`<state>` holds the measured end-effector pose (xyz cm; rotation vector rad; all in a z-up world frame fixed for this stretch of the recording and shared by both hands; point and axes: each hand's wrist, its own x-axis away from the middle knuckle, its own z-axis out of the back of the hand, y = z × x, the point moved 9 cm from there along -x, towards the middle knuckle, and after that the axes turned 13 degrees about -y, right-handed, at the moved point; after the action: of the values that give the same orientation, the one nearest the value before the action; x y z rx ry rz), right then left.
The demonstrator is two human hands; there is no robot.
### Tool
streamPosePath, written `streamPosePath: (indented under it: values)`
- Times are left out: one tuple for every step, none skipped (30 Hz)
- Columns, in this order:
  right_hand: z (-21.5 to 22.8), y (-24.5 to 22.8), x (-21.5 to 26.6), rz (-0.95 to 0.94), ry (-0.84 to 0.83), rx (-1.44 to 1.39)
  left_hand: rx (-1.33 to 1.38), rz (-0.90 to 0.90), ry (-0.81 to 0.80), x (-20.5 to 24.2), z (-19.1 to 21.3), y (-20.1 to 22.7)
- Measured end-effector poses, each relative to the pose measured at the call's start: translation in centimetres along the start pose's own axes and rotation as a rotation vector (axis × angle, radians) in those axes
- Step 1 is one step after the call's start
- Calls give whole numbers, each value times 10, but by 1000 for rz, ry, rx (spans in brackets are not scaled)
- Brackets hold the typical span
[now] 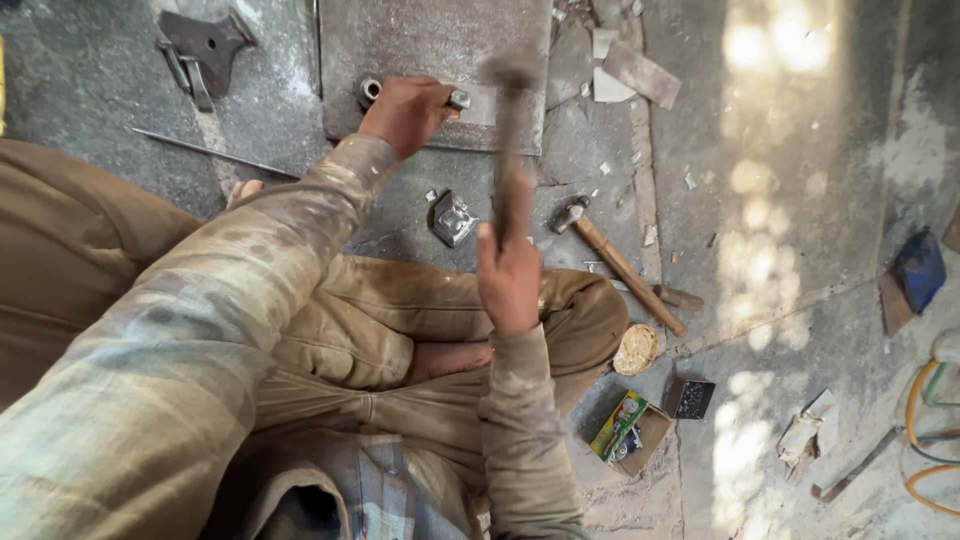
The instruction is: The person sits on the floor and repeatedly hammers small metal pieces on a metal plate using a hammer and a chisel. The person adjusts the metal pieces and tools between strikes.
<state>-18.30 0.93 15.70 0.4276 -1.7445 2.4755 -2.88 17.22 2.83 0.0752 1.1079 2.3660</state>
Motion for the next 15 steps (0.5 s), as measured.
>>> streamPosePath:
  values:
    - [-8,13,-5,-113,-84,40,6,59,-24,1,0,0]
    - [-15,26,-6,-225,-168,80,13,118,-48,1,1,0]
    - [-11,25,-7,-165,-112,-38,15,175,-71,-1,4,-1]
    - [-7,26,-7,-103,-58,-157,55,196,-24,-3,14,0]
    - [-3,30,-2,-54,-10,-272,106,228,18,1,18,3]
    - [4,32,0,29,52,-288,157,259,61,5,21,5]
    - [9,34,0,113,117,-307,181,371,7,9,18,-1]
    - [14,38,1,197,181,-326,205,484,-47,16,15,-5]
    - [16,49,-3,235,192,-404,230,592,-106,24,10,-7]
    - [18,61,-9,274,203,-481,134,683,-342,32,-7,-4]
    - [20,70,-19,323,210,-560,28,768,-567,41,-18,-4]
    - [21,81,-30,288,193,-491,-105,728,-669,45,-22,5]
    - [21,93,-37,248,175,-425,-240,692,-772,52,-27,13]
    - [21,104,-43,208,158,-360,-246,650,-705,49,-24,19]
    - [22,115,-44,183,139,-369,-247,605,-647,44,-26,25]
